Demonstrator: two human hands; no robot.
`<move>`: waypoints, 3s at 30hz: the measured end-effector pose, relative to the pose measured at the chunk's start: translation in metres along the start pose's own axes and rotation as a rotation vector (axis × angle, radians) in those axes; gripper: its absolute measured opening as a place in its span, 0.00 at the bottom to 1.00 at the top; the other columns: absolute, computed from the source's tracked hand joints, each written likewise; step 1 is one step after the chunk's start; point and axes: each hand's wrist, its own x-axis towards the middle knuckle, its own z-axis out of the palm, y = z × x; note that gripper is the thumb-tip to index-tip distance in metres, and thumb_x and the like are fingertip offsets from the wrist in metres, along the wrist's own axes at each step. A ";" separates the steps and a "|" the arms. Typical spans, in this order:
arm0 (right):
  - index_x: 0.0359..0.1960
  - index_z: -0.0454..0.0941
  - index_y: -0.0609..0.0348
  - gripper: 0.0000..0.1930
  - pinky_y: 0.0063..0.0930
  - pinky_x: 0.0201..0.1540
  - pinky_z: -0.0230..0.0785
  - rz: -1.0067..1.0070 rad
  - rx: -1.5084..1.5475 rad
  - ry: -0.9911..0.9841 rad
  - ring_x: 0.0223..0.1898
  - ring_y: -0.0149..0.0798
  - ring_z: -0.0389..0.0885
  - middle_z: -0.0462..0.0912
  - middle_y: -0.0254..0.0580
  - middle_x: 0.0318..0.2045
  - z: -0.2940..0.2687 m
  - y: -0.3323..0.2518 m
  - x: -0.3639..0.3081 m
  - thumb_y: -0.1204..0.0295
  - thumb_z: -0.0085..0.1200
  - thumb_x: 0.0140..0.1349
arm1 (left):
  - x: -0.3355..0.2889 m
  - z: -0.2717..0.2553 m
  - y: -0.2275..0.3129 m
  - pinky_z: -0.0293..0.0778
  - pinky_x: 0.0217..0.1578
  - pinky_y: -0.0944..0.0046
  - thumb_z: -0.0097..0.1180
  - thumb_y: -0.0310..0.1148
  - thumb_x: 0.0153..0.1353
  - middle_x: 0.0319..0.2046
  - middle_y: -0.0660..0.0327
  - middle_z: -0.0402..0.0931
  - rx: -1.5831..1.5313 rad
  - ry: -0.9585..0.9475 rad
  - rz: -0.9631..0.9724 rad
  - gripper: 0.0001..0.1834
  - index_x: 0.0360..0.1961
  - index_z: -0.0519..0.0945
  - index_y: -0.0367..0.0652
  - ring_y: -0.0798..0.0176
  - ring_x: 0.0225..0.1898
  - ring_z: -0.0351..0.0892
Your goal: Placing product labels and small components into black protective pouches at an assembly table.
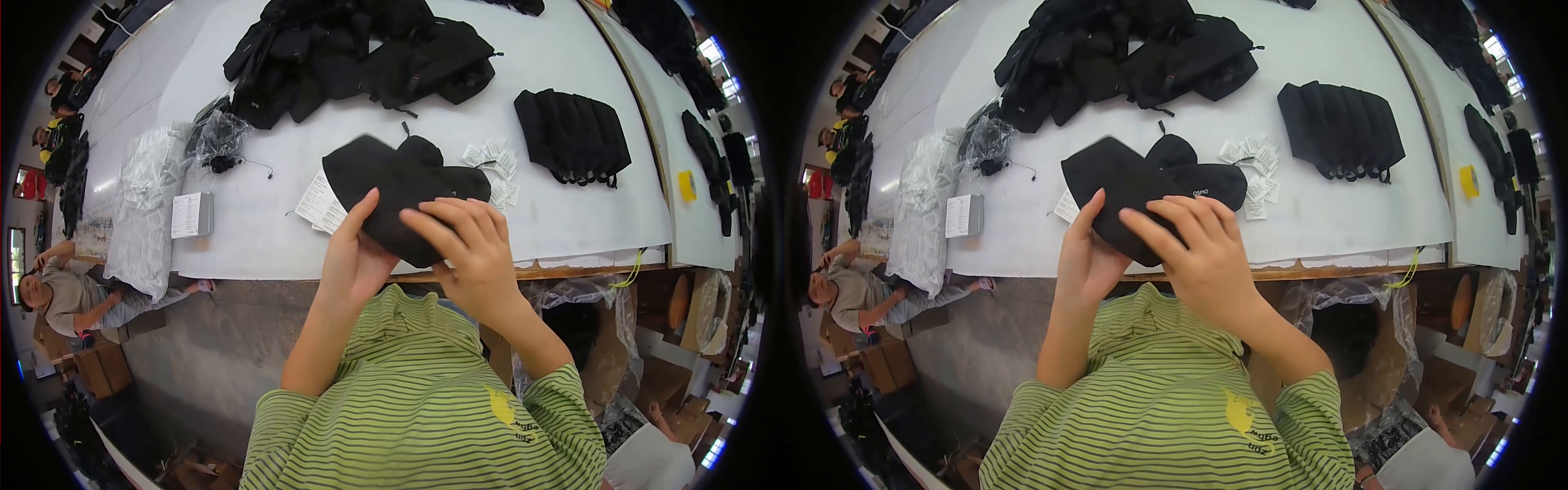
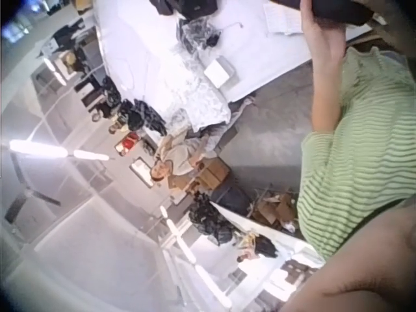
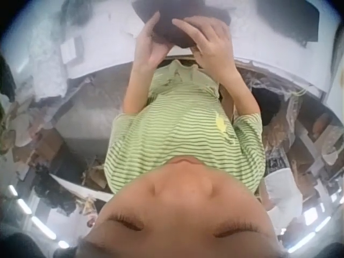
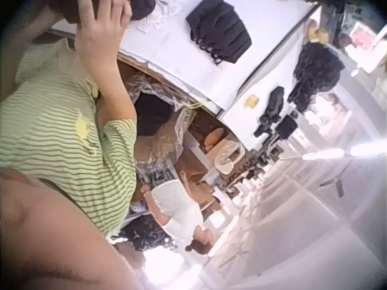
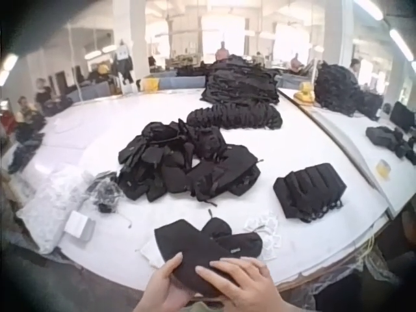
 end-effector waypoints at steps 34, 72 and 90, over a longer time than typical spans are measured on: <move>0.50 0.77 0.57 0.18 0.27 0.54 0.67 0.681 0.615 -0.097 0.47 0.33 0.77 0.81 0.41 0.46 -0.095 0.155 -0.057 0.71 0.59 0.56 | 0.021 -0.065 0.014 0.73 0.45 0.67 0.49 0.27 0.65 0.60 0.54 0.65 1.284 0.013 0.635 0.16 0.54 0.72 0.35 0.64 0.47 0.75; 0.34 0.79 0.53 0.05 0.26 0.28 0.67 0.481 0.195 0.247 0.22 0.32 0.73 0.74 0.33 0.24 -0.010 0.239 -0.048 0.74 0.58 0.55 | 0.025 -0.161 0.043 0.59 0.55 0.53 0.65 0.42 0.53 0.53 0.52 0.65 2.015 0.680 0.839 0.33 0.60 0.70 0.44 0.49 0.53 0.61; 0.32 0.77 0.51 0.06 0.32 0.29 0.66 0.602 0.071 -0.045 0.25 0.40 0.74 0.70 0.35 0.25 0.048 0.108 -0.100 0.71 0.60 0.53 | 0.020 -0.151 0.065 0.70 0.34 0.70 0.52 0.24 0.63 0.36 0.56 0.76 1.163 0.397 0.852 0.19 0.53 0.62 0.40 0.71 0.30 0.73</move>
